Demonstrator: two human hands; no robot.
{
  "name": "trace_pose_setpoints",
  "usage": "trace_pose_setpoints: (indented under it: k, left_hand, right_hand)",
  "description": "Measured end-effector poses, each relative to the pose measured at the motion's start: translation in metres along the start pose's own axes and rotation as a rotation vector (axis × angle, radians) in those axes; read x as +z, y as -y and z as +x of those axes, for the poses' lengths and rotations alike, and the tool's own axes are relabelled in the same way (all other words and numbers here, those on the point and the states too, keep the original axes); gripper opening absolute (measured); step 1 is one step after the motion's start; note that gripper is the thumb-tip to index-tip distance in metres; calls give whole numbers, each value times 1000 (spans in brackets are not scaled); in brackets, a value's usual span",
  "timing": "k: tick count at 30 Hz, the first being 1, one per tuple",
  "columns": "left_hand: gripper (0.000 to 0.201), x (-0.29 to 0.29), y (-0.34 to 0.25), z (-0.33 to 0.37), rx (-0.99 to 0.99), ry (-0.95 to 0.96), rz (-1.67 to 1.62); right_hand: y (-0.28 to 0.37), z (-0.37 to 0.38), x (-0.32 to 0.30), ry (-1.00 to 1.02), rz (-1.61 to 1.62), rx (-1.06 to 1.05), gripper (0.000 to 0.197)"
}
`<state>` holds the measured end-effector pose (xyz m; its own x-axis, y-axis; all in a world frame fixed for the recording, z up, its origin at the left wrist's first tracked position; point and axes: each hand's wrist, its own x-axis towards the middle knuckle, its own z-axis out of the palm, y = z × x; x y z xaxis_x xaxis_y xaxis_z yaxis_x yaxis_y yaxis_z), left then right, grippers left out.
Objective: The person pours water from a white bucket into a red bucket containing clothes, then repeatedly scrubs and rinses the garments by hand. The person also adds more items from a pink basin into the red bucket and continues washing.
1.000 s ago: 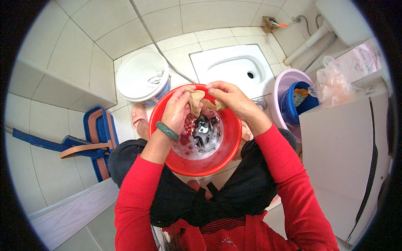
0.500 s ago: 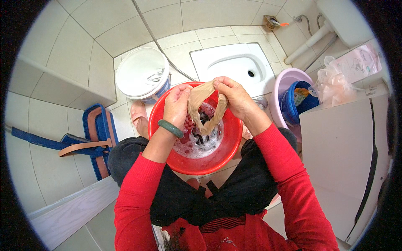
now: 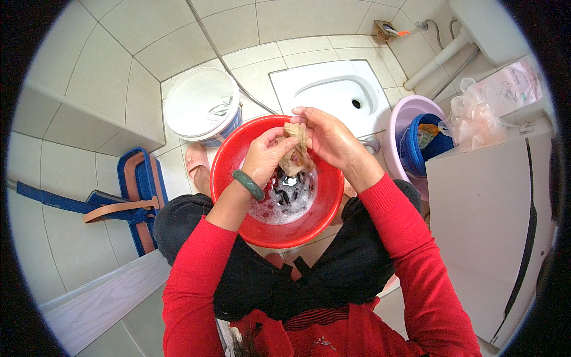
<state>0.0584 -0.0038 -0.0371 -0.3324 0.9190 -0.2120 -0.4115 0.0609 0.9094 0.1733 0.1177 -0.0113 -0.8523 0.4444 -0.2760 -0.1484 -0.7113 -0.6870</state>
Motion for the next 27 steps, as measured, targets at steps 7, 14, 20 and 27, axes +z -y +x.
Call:
trace_pose_setpoints:
  k: [7, 14, 20, 27]
  left_hand:
    - [14, -8, 3, 2, 3, -82, 22]
    - [14, -13, 4, 4, 28, -108, -87]
    - [15, -10, -1, -1, 27, -69, -76]
    - [17, -10, -5, -3, -33, -41, -112]
  right_hand:
    - [-1, 1, -6, -139, -368, -161, 23]
    - [6, 4, -13, -163, -325, -157, 28]
    - [-6, 2, -8, 42, -762, -55, 23]
    - [-3, 4, -12, -96, -420, -45, 14]
